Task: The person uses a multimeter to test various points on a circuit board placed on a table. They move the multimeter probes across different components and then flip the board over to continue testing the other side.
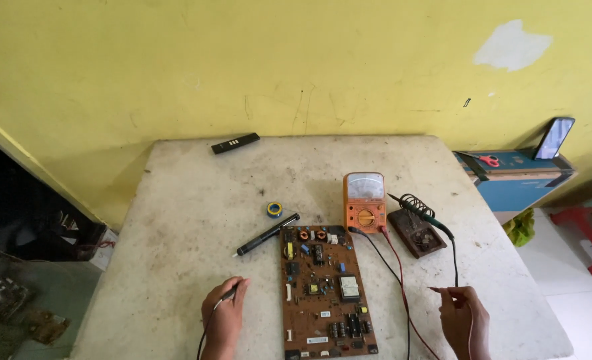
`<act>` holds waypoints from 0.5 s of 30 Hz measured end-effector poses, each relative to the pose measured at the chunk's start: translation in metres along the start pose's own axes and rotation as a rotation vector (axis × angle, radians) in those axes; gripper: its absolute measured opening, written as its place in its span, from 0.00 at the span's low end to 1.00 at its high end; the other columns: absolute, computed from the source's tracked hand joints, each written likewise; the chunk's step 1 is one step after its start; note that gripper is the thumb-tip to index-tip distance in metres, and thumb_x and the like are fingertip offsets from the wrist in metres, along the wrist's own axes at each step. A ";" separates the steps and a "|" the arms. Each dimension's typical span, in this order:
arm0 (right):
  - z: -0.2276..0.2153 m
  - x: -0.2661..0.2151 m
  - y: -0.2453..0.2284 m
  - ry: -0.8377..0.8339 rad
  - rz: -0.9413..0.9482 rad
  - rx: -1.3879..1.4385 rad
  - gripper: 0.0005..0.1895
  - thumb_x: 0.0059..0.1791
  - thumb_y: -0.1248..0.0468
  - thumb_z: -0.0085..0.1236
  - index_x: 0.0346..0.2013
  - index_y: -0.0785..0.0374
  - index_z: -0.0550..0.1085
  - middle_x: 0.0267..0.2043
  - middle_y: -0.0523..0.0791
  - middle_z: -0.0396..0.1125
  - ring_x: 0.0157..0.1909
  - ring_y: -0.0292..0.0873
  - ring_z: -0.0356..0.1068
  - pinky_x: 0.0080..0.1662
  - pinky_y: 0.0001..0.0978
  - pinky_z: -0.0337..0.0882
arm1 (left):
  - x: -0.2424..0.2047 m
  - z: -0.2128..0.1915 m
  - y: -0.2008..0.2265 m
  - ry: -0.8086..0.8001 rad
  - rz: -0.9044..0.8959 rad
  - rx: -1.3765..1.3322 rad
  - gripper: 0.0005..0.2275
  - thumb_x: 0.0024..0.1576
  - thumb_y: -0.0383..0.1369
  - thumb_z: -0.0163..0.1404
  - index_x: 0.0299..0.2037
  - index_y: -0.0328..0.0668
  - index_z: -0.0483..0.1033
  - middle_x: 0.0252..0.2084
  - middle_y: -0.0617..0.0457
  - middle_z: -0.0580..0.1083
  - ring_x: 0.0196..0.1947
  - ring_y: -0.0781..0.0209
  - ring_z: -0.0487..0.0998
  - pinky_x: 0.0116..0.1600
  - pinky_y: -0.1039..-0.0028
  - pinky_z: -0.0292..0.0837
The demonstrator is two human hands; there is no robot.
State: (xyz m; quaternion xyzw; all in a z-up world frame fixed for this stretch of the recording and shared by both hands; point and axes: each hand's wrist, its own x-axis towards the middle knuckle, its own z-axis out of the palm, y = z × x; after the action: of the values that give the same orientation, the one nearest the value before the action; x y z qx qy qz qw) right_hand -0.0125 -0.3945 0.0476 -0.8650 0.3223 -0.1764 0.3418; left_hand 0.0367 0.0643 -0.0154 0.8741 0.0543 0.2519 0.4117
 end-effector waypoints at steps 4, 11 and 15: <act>0.024 0.002 0.022 0.063 -0.132 -0.061 0.04 0.53 0.65 0.61 0.36 0.64 0.78 0.21 0.47 0.72 0.28 0.43 0.71 0.36 0.34 0.69 | 0.003 0.001 0.004 -0.149 -0.173 0.065 0.09 0.58 0.42 0.55 0.38 0.49 0.85 0.36 0.56 0.85 0.37 0.62 0.85 0.44 0.73 0.78; 0.047 0.006 0.035 0.088 -0.080 -0.052 0.05 0.54 0.63 0.61 0.39 0.61 0.76 0.32 0.48 0.78 0.32 0.45 0.77 0.43 0.36 0.74 | 0.023 -0.001 0.025 -0.366 -0.384 0.300 0.08 0.61 0.45 0.49 0.41 0.64 0.83 0.38 0.59 0.83 0.39 0.58 0.83 0.45 0.71 0.74; 0.020 -0.035 -0.031 0.160 -0.003 0.433 0.09 0.57 0.72 0.53 0.33 0.72 0.72 0.39 0.52 0.78 0.19 0.47 0.65 0.25 0.35 0.66 | 0.032 -0.002 0.032 -0.478 -0.341 0.403 0.10 0.64 0.46 0.45 0.41 0.61 0.80 0.36 0.57 0.81 0.36 0.56 0.80 0.44 0.69 0.70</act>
State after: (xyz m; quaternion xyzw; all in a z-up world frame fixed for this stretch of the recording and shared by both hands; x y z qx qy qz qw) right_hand -0.0141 -0.3444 0.0525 -0.7551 0.3016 -0.3101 0.4926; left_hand 0.0597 0.0537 0.0221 0.9504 0.1502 -0.0476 0.2680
